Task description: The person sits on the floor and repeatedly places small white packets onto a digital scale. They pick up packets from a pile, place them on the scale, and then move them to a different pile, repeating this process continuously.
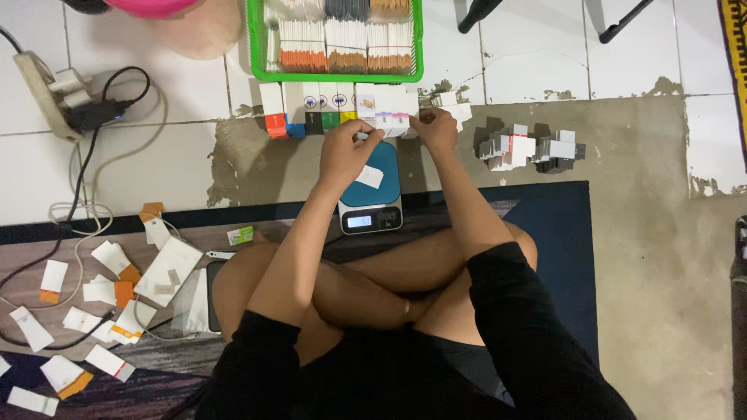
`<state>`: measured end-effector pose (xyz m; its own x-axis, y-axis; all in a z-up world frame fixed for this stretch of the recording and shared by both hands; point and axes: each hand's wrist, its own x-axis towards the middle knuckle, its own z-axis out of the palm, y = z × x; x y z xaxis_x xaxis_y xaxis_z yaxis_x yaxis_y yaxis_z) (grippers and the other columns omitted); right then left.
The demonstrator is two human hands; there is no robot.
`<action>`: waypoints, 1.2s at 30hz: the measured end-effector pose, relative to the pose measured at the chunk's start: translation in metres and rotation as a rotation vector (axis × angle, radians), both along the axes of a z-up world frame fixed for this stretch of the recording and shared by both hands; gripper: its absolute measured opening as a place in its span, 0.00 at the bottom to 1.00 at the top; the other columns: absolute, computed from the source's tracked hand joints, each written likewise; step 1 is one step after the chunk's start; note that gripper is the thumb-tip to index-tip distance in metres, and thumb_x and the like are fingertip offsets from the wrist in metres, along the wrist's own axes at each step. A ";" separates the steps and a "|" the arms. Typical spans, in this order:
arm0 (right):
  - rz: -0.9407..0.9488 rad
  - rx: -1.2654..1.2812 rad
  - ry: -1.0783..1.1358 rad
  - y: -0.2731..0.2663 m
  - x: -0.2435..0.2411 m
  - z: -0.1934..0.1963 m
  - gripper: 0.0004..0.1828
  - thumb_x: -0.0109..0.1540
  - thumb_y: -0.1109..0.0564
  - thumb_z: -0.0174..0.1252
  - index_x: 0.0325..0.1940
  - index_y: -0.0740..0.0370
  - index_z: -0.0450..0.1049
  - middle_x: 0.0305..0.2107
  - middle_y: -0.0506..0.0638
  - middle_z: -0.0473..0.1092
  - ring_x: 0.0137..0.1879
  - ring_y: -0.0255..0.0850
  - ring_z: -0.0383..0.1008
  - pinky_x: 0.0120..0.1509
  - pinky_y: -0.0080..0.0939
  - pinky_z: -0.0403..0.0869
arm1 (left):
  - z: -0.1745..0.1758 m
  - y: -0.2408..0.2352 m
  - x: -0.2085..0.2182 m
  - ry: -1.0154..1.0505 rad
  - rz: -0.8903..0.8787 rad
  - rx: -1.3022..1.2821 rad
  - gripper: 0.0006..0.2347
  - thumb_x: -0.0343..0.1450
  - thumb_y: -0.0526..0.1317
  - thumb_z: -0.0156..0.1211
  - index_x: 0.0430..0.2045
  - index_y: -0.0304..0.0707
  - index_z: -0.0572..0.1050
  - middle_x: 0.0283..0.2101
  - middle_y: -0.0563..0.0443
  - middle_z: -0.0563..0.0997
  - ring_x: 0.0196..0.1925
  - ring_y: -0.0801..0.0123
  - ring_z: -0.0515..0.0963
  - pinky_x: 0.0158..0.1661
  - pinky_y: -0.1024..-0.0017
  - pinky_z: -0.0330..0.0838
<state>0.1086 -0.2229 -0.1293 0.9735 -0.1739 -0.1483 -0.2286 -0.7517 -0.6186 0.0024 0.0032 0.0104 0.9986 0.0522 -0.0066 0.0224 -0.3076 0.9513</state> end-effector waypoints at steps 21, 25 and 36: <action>0.009 -0.219 -0.101 0.024 -0.030 0.045 0.13 0.57 0.51 0.69 0.40 0.61 0.80 0.28 0.53 0.76 0.39 0.49 0.80 0.43 0.48 0.77 | 0.008 0.001 -0.003 0.027 -0.020 0.005 0.09 0.71 0.43 0.60 0.28 0.36 0.79 0.30 0.42 0.79 0.33 0.60 0.80 0.29 0.69 0.74; 0.022 -0.252 -0.145 0.026 -0.033 0.050 0.14 0.59 0.50 0.67 0.43 0.61 0.80 0.32 0.54 0.76 0.41 0.48 0.81 0.44 0.44 0.77 | 0.012 0.001 -0.005 0.037 -0.009 0.003 0.09 0.70 0.42 0.61 0.28 0.34 0.79 0.30 0.40 0.79 0.33 0.59 0.80 0.30 0.68 0.74; 0.041 -0.348 -0.223 0.029 -0.040 0.044 0.15 0.61 0.51 0.65 0.48 0.61 0.79 0.39 0.54 0.76 0.44 0.46 0.81 0.46 0.43 0.77 | 0.005 -0.001 -0.003 0.008 0.010 0.046 0.08 0.69 0.42 0.61 0.27 0.36 0.79 0.29 0.39 0.79 0.34 0.53 0.80 0.32 0.62 0.75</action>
